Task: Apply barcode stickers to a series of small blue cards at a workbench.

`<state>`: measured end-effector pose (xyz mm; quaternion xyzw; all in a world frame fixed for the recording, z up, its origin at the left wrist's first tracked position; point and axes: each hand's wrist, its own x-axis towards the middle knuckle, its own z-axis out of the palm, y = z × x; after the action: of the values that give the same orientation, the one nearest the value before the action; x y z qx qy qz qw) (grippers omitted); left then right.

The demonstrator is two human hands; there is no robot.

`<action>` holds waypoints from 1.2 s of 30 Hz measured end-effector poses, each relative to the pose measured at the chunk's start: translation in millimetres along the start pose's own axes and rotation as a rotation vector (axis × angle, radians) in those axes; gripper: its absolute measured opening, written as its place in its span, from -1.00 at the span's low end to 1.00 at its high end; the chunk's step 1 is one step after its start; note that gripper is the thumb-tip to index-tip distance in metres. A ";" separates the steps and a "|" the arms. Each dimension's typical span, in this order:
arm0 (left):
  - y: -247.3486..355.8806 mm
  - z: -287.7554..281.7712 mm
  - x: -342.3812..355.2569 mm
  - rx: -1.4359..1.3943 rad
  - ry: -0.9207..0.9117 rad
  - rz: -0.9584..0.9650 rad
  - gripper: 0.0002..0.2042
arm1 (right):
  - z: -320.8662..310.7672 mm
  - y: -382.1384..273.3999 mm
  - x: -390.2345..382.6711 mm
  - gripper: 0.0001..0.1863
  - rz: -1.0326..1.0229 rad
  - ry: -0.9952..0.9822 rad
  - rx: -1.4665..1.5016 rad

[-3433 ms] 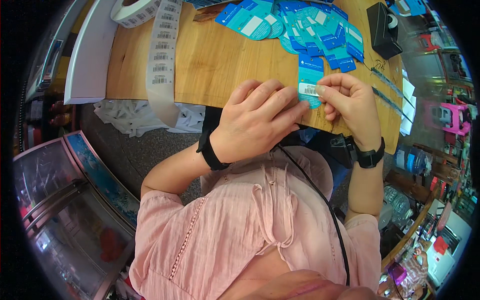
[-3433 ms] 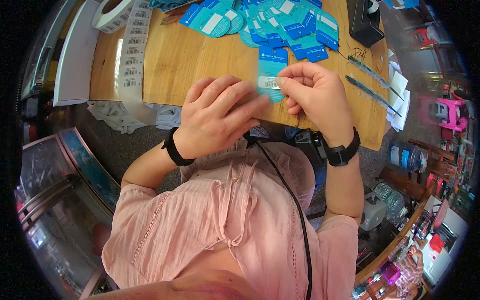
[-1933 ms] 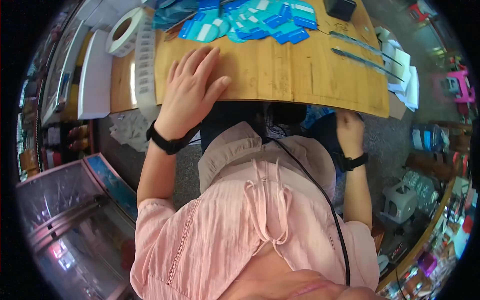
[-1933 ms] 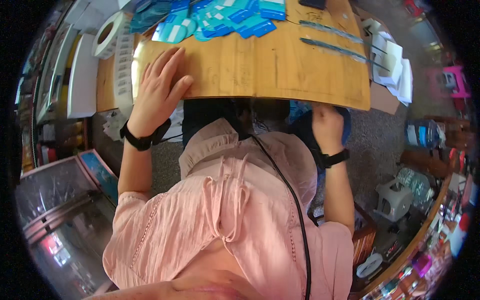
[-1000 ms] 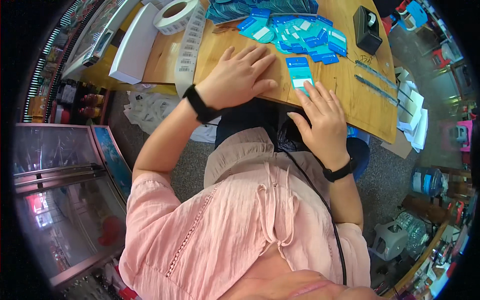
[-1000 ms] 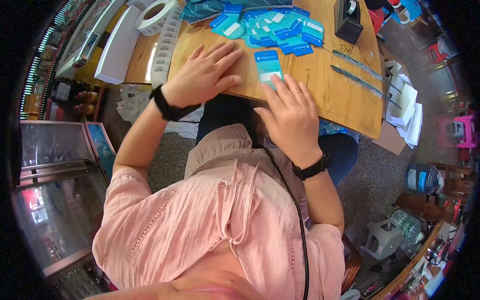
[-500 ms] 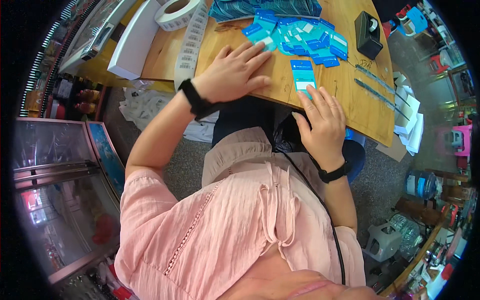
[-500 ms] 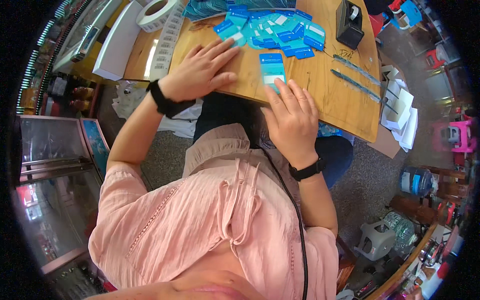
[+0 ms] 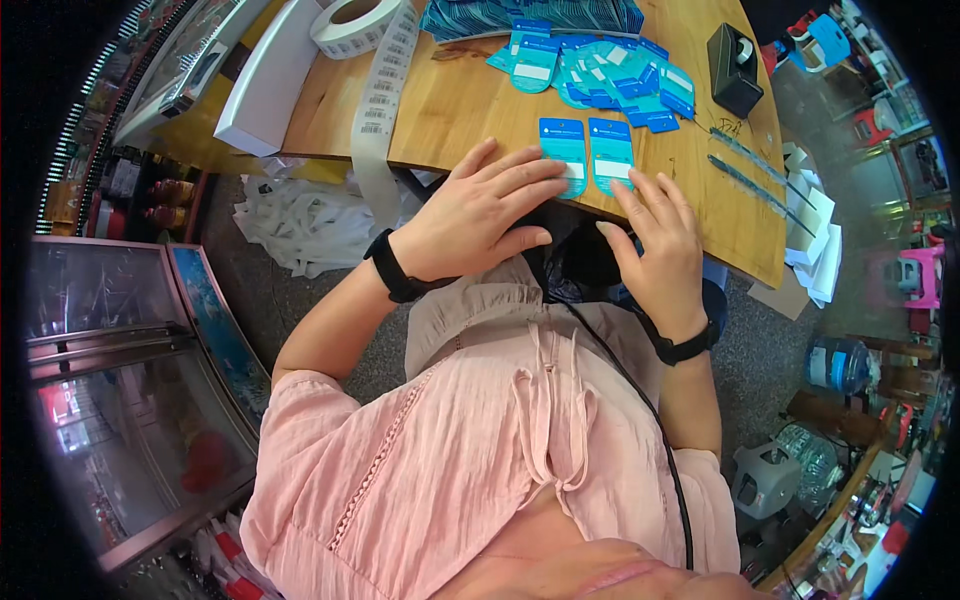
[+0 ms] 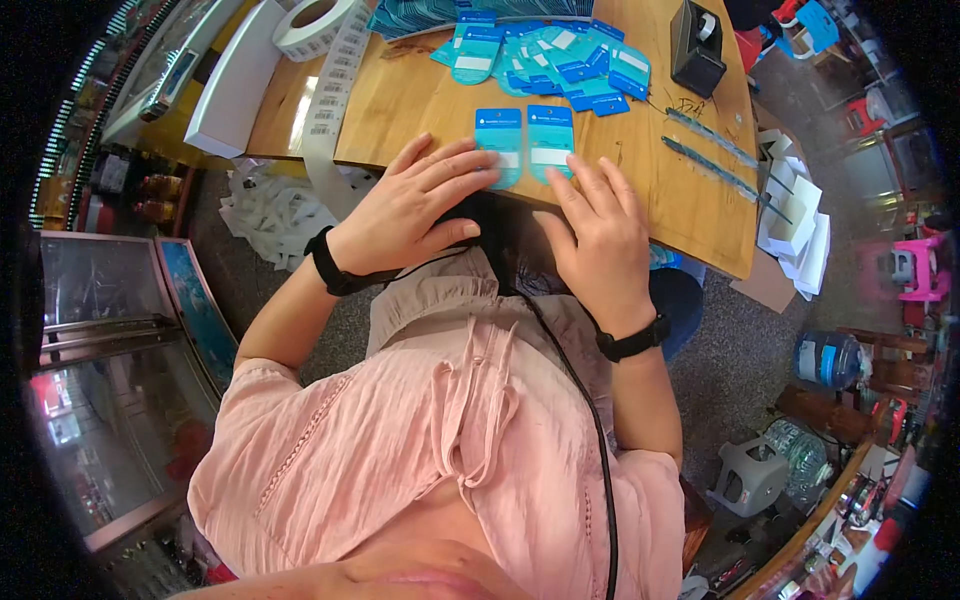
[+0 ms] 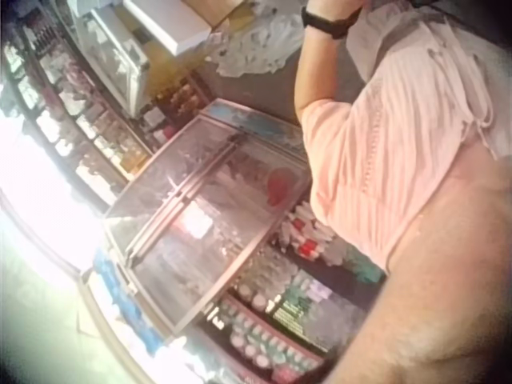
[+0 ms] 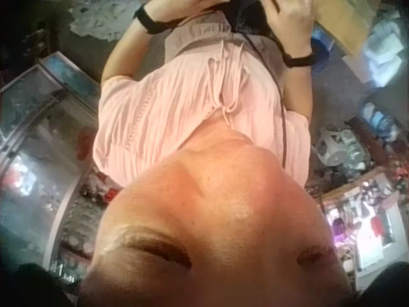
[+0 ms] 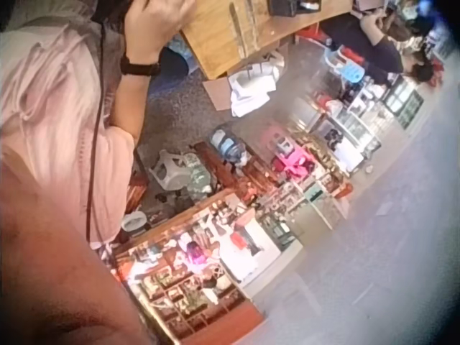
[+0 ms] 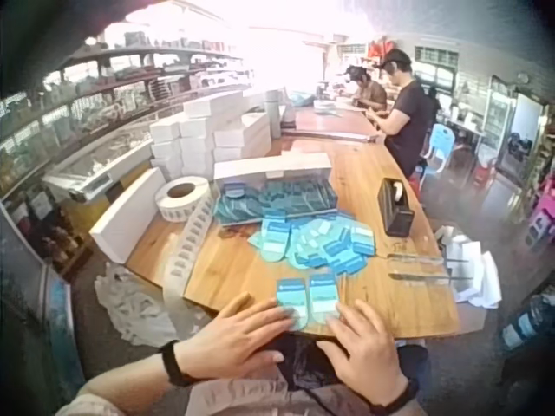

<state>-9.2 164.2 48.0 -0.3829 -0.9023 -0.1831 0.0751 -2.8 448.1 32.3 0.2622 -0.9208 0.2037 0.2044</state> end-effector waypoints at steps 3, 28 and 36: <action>-7.6 1.0 3.5 -0.033 0.018 0.031 -0.41 | -2.4 -3.7 -5.2 -0.47 0.000 -0.009 -0.019; -28.9 -0.1 6.8 -0.132 0.115 0.114 -0.57 | 7.0 -34.8 2.6 -0.36 0.034 -0.034 -0.134; -18.6 -2.2 -31.9 -0.190 0.398 0.033 -0.65 | 8.9 -27.9 -1.2 -0.31 0.038 0.028 -0.034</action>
<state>-0.4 130.3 36.1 -0.3594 -0.8418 -0.3382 0.2185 11.6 422.5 31.7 0.2381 -0.9261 0.1957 0.2177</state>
